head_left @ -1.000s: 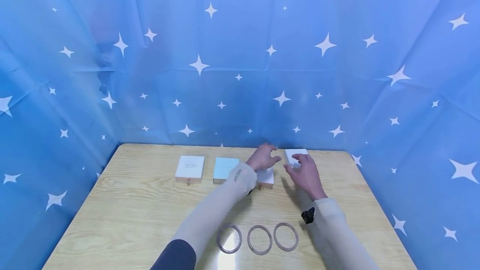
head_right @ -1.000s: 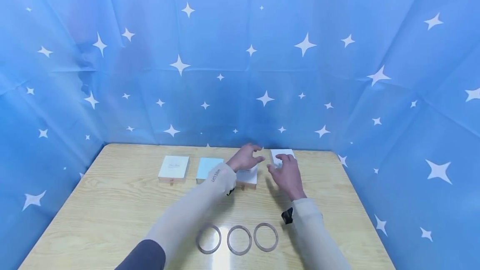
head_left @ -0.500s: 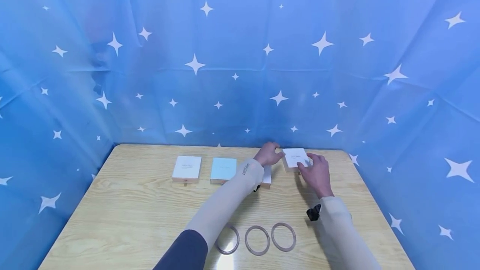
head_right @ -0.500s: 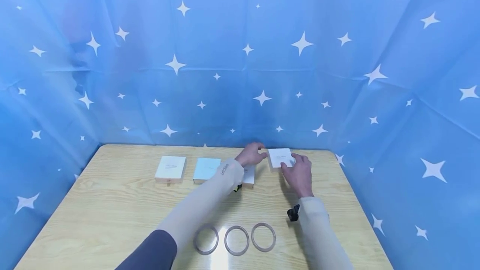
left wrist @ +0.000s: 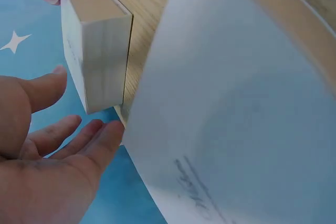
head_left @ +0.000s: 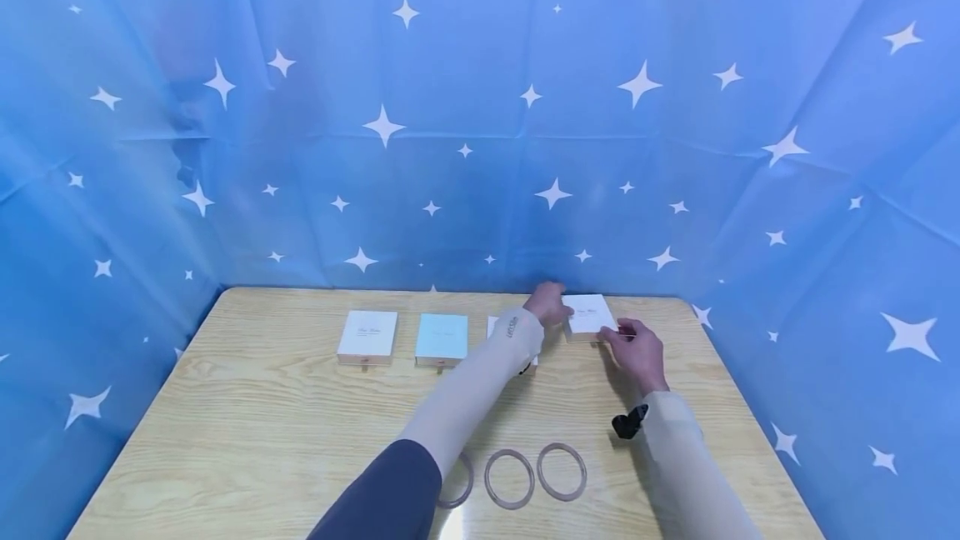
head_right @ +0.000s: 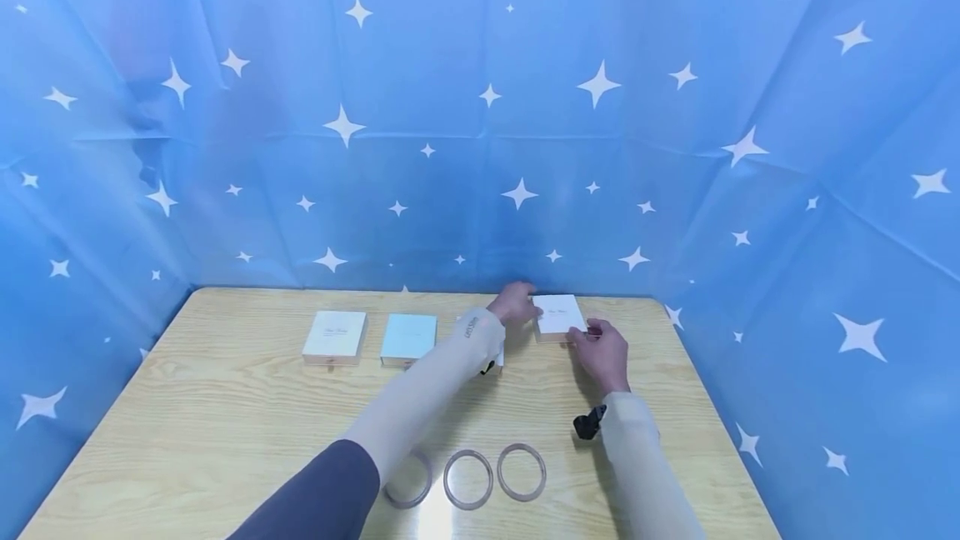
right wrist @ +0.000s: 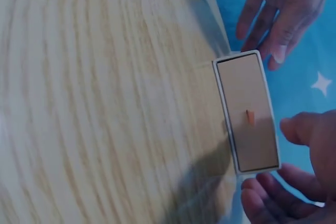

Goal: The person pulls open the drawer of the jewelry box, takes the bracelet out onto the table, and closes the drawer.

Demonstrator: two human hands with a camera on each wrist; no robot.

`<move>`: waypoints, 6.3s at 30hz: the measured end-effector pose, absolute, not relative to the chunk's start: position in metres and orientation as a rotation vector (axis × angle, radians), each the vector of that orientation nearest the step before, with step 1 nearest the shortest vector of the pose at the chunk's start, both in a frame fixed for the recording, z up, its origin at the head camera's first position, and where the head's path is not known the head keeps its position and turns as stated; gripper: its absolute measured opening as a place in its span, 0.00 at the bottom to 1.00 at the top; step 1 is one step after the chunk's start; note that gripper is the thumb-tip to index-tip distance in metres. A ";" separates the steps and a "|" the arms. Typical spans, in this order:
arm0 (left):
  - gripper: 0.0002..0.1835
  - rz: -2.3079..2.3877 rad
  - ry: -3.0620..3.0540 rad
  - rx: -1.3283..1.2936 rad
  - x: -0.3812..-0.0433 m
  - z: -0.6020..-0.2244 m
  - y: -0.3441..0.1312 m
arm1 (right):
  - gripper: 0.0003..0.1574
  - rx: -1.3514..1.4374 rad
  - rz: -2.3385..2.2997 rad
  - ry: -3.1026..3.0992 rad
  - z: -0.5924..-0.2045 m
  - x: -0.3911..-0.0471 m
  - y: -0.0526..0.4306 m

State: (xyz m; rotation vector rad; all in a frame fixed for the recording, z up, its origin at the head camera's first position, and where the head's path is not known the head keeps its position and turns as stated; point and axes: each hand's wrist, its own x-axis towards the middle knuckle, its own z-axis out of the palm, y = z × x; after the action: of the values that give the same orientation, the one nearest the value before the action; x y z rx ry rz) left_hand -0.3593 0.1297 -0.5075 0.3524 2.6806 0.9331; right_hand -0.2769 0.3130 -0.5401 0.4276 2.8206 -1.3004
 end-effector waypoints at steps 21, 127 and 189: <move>0.25 0.842 2.698 0.364 -0.359 -0.512 0.140 | 0.39 0.468 -1.322 2.801 -0.545 -0.281 0.316; 0.44 0.372 2.894 0.785 -0.272 -0.522 0.131 | 0.23 0.096 -1.337 2.608 -0.555 -0.261 0.347; 0.40 0.308 2.880 0.816 -0.278 -0.529 0.133 | 0.20 0.255 -1.228 2.735 -0.551 -0.254 0.363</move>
State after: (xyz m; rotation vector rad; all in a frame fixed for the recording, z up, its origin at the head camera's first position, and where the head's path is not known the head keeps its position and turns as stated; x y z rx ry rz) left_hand -0.2779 0.1327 -0.5286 0.8162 2.8802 0.3076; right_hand -0.2541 0.3629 -0.5509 0.2552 2.7348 -1.2280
